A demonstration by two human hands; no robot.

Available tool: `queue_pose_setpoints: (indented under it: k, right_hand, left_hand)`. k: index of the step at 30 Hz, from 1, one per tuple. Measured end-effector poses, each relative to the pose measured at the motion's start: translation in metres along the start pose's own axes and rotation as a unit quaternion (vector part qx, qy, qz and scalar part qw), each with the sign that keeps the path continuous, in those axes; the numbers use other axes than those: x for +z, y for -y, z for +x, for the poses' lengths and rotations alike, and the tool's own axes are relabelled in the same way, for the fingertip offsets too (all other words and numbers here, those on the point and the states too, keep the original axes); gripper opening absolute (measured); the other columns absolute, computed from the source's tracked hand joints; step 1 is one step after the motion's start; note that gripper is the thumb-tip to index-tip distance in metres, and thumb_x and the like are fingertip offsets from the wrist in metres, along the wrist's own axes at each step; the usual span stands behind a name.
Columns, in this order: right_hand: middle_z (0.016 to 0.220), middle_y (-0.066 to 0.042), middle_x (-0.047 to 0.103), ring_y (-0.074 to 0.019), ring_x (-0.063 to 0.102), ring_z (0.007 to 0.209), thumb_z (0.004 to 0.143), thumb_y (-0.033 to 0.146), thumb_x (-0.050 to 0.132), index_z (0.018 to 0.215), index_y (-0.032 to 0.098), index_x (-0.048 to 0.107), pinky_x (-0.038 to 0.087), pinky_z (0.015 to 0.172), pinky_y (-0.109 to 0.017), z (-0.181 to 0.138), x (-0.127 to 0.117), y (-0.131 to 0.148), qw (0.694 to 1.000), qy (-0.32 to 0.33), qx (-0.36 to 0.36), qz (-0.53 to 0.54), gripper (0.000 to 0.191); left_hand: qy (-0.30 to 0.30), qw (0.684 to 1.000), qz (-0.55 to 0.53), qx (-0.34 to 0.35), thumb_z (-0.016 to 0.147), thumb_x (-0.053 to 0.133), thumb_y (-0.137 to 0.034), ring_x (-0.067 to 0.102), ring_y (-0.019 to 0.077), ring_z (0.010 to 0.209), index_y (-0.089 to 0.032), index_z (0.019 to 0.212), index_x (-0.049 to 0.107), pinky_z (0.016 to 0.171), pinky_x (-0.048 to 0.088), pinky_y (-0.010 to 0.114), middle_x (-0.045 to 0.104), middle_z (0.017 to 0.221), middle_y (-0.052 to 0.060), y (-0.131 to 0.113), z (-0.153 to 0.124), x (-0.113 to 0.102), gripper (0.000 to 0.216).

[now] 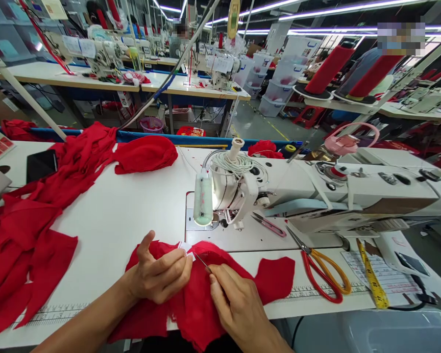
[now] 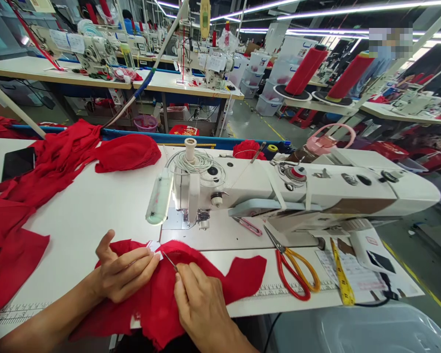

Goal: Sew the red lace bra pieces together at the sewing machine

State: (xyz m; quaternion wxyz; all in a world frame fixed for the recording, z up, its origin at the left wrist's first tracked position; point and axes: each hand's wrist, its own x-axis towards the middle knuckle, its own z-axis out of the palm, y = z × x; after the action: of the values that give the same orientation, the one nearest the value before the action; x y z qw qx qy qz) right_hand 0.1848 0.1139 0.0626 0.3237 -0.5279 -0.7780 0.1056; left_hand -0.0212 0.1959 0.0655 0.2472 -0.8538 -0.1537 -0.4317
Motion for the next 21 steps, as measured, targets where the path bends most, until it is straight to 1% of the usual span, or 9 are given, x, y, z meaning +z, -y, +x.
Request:
queue_pose_setpoints:
  k: [3,7,12,15,19,21]
  right_hand:
    - [0.083,-0.004,0.068,-0.0154,0.067,0.069,0.105,0.019,0.034,0.108,0.019,0.060,0.054,0.062,-0.025,0.0004,0.0028,-0.0003,0.999,0.003,0.004,0.033,0.027]
    - [0.085,-0.004,0.068,-0.0152,0.067,0.072,0.104,0.017,0.036,0.110,0.020,0.059,0.055,0.066,-0.025,-0.0007,0.0064,-0.0011,0.998,-0.004,0.007,0.064,0.024]
    - [0.088,-0.005,0.069,-0.0164,0.068,0.073,0.105,0.019,0.035,0.115,0.019,0.059,0.056,0.065,-0.026,-0.0012,0.0078,-0.0018,0.999,-0.015,-0.018,0.025,0.026]
    - [0.088,-0.005,0.070,-0.0161,0.069,0.073,0.105,0.019,0.034,0.113,0.019,0.060,0.056,0.065,-0.025,-0.0005,0.0085,-0.0013,0.999,-0.031,-0.018,0.024,0.026]
    - [0.088,-0.005,0.071,-0.0158,0.070,0.075,0.105,0.018,0.034,0.110,0.019,0.060,0.056,0.066,-0.024,0.0008,0.0088,-0.0014,0.998,-0.044,-0.017,0.036,0.027]
    - [0.088,-0.005,0.071,-0.0160,0.070,0.075,0.105,0.019,0.035,0.109,0.019,0.061,0.056,0.065,-0.024,0.0014,0.0079,-0.0020,0.998,-0.043,-0.027,0.034,0.026]
  left_hand:
    - [0.003,1.000,-0.005,-0.005,0.090,0.052,0.002,0.065,0.0086,0.089,-0.019,0.078,0.072,0.131,0.004,0.047,0.069,0.082,-0.004,0.0000,-0.0028,0.0006,0.031]
    - [0.000,1.000,-0.006,-0.007,0.090,0.053,0.003,0.065,0.0088,0.089,-0.019,0.081,0.072,0.131,0.005,0.048,0.069,0.082,-0.005,0.0003,-0.0056,0.0017,0.030]
    - [-0.002,1.000,-0.010,-0.013,0.093,0.050,0.002,0.065,0.0088,0.087,-0.016,0.083,0.072,0.130,0.005,0.054,0.069,0.079,-0.004,0.0006,-0.0029,0.0013,0.030]
    - [0.002,1.000,-0.018,-0.020,0.094,0.051,0.001,0.065,0.0094,0.087,-0.014,0.084,0.072,0.130,0.006,0.056,0.069,0.077,-0.003,0.0003,-0.0031,0.0012,0.028]
    - [0.004,1.000,-0.021,-0.016,0.095,0.050,0.000,0.066,0.0094,0.088,-0.013,0.084,0.072,0.131,0.006,0.050,0.070,0.078,-0.003,0.0002,-0.0049,0.0009,0.028]
    - [0.008,1.000,-0.016,-0.015,0.096,0.048,0.000,0.066,0.0087,0.087,-0.013,0.084,0.071,0.130,0.006,0.049,0.070,0.077,-0.003,0.0006,-0.0033,-0.0005,0.029]
